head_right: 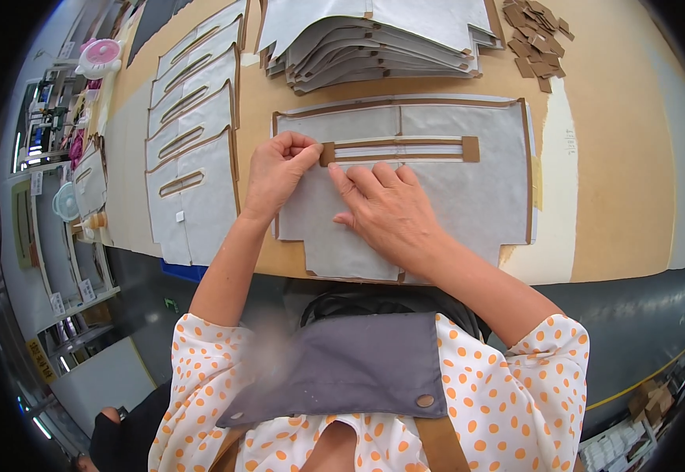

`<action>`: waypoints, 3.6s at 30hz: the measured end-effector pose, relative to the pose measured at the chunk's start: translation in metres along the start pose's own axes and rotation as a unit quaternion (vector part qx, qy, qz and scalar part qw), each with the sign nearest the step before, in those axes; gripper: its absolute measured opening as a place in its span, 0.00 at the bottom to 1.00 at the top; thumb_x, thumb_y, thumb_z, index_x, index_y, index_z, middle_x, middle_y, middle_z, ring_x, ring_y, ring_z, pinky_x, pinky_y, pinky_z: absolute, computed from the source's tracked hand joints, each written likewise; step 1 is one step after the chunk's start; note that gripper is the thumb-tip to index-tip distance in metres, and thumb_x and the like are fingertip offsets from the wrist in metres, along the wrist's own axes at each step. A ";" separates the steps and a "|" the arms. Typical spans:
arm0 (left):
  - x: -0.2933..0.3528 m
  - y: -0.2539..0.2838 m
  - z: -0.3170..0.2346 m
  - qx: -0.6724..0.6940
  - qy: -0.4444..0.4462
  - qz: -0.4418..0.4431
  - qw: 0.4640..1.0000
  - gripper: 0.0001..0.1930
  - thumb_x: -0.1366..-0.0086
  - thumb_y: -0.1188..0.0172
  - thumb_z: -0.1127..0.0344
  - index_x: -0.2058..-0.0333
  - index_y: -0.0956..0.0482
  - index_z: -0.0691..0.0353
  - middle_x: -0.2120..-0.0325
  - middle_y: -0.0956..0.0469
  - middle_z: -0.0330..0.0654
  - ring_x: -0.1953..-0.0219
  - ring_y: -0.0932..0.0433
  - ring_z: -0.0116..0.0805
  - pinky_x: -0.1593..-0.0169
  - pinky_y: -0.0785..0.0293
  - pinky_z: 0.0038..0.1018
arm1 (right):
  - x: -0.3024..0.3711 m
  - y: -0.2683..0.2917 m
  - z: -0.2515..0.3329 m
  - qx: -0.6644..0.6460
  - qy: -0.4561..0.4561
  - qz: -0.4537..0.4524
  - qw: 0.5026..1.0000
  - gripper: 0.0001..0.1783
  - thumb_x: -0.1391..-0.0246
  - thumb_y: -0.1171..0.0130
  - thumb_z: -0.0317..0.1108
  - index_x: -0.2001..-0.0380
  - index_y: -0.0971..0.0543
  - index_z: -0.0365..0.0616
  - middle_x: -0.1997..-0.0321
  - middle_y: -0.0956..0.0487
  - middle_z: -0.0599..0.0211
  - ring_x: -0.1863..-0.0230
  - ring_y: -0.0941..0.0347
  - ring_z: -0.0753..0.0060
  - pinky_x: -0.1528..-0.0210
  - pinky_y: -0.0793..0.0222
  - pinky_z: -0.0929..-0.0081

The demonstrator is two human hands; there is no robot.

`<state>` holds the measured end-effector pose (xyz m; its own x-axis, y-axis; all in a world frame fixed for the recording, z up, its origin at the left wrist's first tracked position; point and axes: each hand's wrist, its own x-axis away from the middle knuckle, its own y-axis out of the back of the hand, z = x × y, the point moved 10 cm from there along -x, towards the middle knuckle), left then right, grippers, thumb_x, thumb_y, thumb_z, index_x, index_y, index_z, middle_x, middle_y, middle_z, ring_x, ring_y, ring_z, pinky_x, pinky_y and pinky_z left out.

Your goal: Assembling and aligning small leather components onto a larger base panel using adhesive or markings.

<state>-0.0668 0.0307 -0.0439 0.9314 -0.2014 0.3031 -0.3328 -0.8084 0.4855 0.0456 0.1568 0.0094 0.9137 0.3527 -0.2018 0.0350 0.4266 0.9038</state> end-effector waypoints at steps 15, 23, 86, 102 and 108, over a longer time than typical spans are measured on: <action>0.000 0.005 0.001 0.045 -0.015 -0.029 0.998 0.08 0.41 0.31 0.67 0.66 0.17 0.65 0.76 0.23 0.32 0.74 0.29 0.17 0.69 0.32 0.17 | -0.006 -0.009 -0.005 0.021 -0.015 -0.057 0.998 0.34 0.49 0.35 0.50 0.42 0.25 0.44 0.61 0.30 0.72 0.61 0.35 0.71 0.61 0.42 0.68; 0.042 0.004 -0.042 -0.139 -0.300 -0.117 0.936 0.15 0.41 0.31 0.71 0.54 0.16 0.58 0.64 0.22 0.39 0.71 0.26 0.30 0.69 0.29 0.22 | -0.003 -0.005 -0.006 0.014 -0.009 -0.067 0.998 0.35 0.48 0.34 0.48 0.39 0.27 0.44 0.57 0.29 0.71 0.59 0.34 0.69 0.59 0.40 0.68; 0.041 0.048 -0.011 0.181 -0.226 -0.105 0.951 0.41 0.35 0.34 0.65 0.30 0.49 0.66 0.33 0.39 0.51 0.32 0.38 0.41 0.33 0.39 0.32 | 0.094 0.158 -0.104 -0.306 -0.166 -0.291 0.891 0.10 0.38 0.39 0.26 0.55 0.23 0.36 0.62 0.22 0.74 0.60 0.31 0.86 0.53 0.35 0.84; 0.136 0.045 -0.013 -0.210 -0.459 -0.075 0.860 0.07 0.40 0.41 0.71 0.65 0.17 0.52 0.63 0.17 0.33 0.52 0.20 0.33 0.35 0.37 0.38 | 0.143 0.106 -0.060 0.037 0.035 -0.070 0.996 0.08 0.51 0.37 0.21 0.66 0.21 0.42 0.53 0.15 0.67 0.46 0.22 0.57 0.40 0.32 0.60; 0.144 0.013 -0.008 -0.333 -0.482 0.010 0.810 0.22 0.41 0.42 0.72 0.46 0.20 0.48 0.58 0.24 0.38 0.51 0.24 0.35 0.36 0.36 0.37 | 0.155 0.083 -0.070 0.068 0.002 0.002 0.998 0.27 0.54 0.39 0.21 0.47 0.21 0.48 0.45 0.21 0.68 0.45 0.26 0.59 0.43 0.30 0.63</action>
<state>0.0614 -0.0042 0.0122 0.5000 -0.8087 -0.3099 -0.0549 -0.3868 0.9205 0.1618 0.3046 0.0265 0.9119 0.3581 -0.2005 0.0869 0.3089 0.9471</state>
